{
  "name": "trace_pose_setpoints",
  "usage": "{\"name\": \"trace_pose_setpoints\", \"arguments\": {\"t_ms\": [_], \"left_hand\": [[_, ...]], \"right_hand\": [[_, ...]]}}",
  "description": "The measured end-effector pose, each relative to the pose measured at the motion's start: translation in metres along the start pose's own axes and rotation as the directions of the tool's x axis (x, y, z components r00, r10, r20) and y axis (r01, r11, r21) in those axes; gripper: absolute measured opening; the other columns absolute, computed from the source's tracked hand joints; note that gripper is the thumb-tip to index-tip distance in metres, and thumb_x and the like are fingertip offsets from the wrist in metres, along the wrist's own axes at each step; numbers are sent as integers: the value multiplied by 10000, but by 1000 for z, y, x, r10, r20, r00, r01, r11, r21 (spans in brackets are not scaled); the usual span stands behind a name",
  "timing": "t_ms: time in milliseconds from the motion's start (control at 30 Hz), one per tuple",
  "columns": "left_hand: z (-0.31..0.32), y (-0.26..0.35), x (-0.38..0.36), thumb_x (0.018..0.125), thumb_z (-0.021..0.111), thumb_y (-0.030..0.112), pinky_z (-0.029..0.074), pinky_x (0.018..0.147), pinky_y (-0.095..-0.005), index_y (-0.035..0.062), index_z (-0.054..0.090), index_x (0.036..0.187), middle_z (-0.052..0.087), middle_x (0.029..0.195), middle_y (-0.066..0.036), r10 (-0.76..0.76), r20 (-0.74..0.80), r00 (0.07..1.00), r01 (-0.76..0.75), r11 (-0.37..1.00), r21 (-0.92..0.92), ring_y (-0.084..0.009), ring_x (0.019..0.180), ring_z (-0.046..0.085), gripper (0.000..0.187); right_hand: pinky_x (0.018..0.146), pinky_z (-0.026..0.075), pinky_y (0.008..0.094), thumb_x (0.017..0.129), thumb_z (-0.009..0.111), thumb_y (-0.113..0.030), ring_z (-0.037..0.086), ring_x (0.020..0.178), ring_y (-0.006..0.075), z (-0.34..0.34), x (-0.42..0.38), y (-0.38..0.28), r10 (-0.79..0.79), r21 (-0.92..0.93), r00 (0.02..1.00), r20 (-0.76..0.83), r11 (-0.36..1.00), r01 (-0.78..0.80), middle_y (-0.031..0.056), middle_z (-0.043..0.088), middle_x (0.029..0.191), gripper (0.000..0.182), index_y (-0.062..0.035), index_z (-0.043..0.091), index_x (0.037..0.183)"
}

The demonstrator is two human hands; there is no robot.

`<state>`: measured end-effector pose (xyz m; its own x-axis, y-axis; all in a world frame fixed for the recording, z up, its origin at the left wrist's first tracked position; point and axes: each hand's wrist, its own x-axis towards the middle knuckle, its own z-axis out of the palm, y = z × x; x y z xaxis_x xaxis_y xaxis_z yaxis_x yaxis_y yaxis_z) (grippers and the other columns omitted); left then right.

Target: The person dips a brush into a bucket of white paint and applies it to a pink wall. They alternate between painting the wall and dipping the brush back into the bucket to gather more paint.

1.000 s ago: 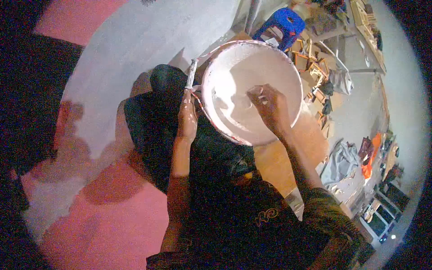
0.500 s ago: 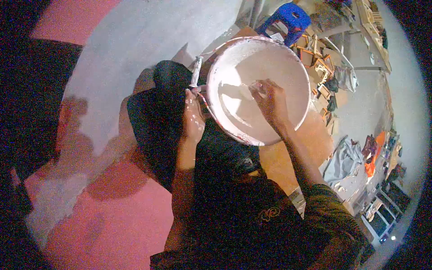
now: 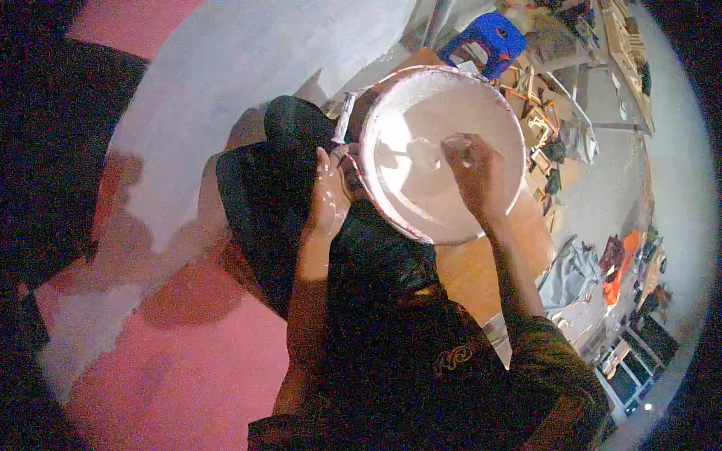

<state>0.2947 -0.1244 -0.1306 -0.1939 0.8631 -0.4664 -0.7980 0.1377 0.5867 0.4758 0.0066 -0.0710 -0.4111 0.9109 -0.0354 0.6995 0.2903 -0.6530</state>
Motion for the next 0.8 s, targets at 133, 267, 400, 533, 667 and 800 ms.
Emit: {"name": "trace_pose_setpoints", "arguments": {"t_ms": [133, 267, 400, 533, 667, 800], "left_hand": [[-8, -7, -5, 920, 301, 578, 527, 732, -334, 91, 426, 1251, 546, 1114, -58, 39, -14, 999, -37, 993, 108, -144, 963, 560, 602], [-8, -4, -9, 922, 372, 527, 494, 836, -406, 106, 390, 1331, 489, 1242, -69, 22, -3, 1000, -22, 995, 96, -171, 1124, 490, 587], [-12, 3, -13, 913, 409, 519, 474, 868, -450, 115, 384, 1352, 462, 1287, -61, -14, 139, 990, 12, 1000, 12, -192, 1177, 456, 597], [-6, 9, -14, 888, 354, 611, 478, 870, -413, 110, 317, 1381, 462, 1290, -79, -65, 128, 990, 73, 996, -55, -211, 1149, 480, 705], [1, 13, -18, 875, 313, 653, 467, 872, -397, 114, 277, 1397, 448, 1302, -98, -39, 146, 989, 37, 999, 16, -212, 1143, 479, 751], [-6, 12, -14, 871, 311, 661, 452, 883, -407, 110, 289, 1389, 456, 1287, -103, -58, 180, 982, 73, 994, -76, -210, 1145, 475, 756]], "right_hand": [[648, 520, 282, 897, 566, -152, 639, 756, 182, -8, 4, 11, 0, 184, 1000, -28, 983, 5, 111, 642, 898, 185, 17, 609, 958], [636, 547, 279, 925, 523, -152, 623, 807, 177, -8, 4, 3, 82, 462, 995, -53, 886, -48, 124, 616, 961, 234, 43, 547, 1052], [622, 549, 284, 930, 507, -123, 623, 832, 190, 2, -9, -14, 68, 503, 994, -88, 864, -14, 132, 612, 966, 196, 36, 541, 1041], [640, 563, 285, 943, 472, -103, 628, 805, 197, 33, -30, -36, 20, 493, 991, -132, 869, 48, 142, 594, 956, 151, 29, 534, 984], [652, 568, 293, 943, 481, -136, 632, 775, 200, 31, -28, -57, 137, 538, 988, -77, 840, -74, 143, 597, 932, 189, 37, 531, 1001], [642, 564, 292, 946, 483, -189, 633, 771, 204, 28, -19, -38, 163, 598, 982, -91, 798, -77, 135, 601, 909, 252, 49, 530, 1017]]}}
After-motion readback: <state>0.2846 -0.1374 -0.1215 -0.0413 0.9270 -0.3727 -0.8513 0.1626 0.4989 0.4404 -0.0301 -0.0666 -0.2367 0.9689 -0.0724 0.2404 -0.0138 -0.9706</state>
